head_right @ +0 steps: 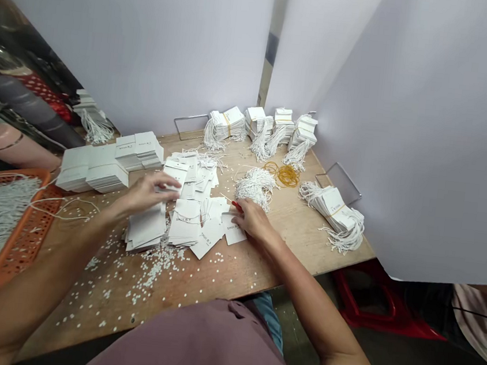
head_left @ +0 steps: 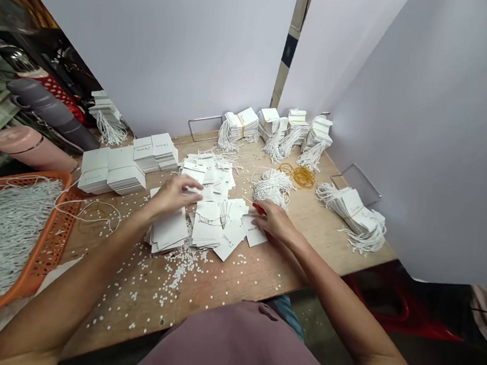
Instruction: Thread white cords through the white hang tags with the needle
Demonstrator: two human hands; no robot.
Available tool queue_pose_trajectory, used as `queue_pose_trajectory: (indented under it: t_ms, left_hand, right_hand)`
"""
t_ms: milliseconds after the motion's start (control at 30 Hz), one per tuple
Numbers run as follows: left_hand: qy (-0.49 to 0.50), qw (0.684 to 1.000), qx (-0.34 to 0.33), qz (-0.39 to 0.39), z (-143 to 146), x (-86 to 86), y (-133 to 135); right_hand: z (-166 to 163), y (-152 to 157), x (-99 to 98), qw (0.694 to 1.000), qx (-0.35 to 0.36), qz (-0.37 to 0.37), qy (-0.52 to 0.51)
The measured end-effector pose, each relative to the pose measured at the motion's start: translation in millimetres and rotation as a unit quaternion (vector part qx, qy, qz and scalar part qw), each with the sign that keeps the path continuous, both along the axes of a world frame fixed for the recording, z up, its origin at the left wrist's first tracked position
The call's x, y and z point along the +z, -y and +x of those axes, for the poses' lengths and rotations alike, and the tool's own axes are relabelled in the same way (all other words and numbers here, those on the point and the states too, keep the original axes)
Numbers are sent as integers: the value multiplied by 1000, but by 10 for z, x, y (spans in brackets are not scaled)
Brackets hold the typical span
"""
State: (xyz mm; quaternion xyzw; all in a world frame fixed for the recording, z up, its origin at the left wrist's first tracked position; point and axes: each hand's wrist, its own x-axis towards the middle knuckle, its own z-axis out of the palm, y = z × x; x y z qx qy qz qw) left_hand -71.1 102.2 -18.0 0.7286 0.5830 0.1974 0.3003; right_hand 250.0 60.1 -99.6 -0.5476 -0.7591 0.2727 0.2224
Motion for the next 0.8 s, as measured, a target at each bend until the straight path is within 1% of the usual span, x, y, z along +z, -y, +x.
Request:
queue_pose_trajectory:
  t_ms: [33,67,133,200,233,300,400,467,533,567,633,667,700,733,800]
  left_hand:
    - [2,999,-27,-19,-39,-43,123]
    - [-1,999,-37,-18,-81,-85,229]
    - [-10,999,-26,21,-158,-159,362]
    - [-24,998,-18,55,-185,-218,379]
    - [-37,997,-27,63,-173,-245,354]
    - [-80,993,-66,64,-102,-301,276]
    - [-137,982,-112,59,55,-381,186]
    - [-136,981,-120,65,117,-405,178]
    - [-109,986,-107,72,81,-378,190]
    - [-90,989,-85,76,14,-345,193]
    - [-65,994,-21,91,-214,-254,188]
    - [-65,993,15,97,-363,-206,184]
    - [-80,992,36,96,-518,-165,186]
    - [-104,990,46,81,-667,-136,198]
    - [-148,988,42,26,-895,-123,258]
  right_hand:
    - [25,26,-18,1000,-7,7,-20]
    - [54,53,-27,999,-21,11,-42]
    - [103,110,-10,992,-61,9,-108]
    - [115,166,57,973,-96,-24,-210]
    - [102,193,105,959,-104,-51,-258]
    - [47,252,209,935,-103,-105,-323]
    - [-28,346,321,918,-90,-149,-358]
    - [-21,405,341,917,-85,-163,-355]
    - [36,460,324,920,-101,-154,-346]
    - [77,485,308,921,-115,-146,-344]
    - [162,533,273,916,-148,-132,-348]
    - [200,554,258,911,-161,-134,-355]
    - [229,573,247,904,-169,-145,-364]
    - [247,589,242,896,-173,-163,-374]
    - [243,610,244,882,-172,-202,-390]
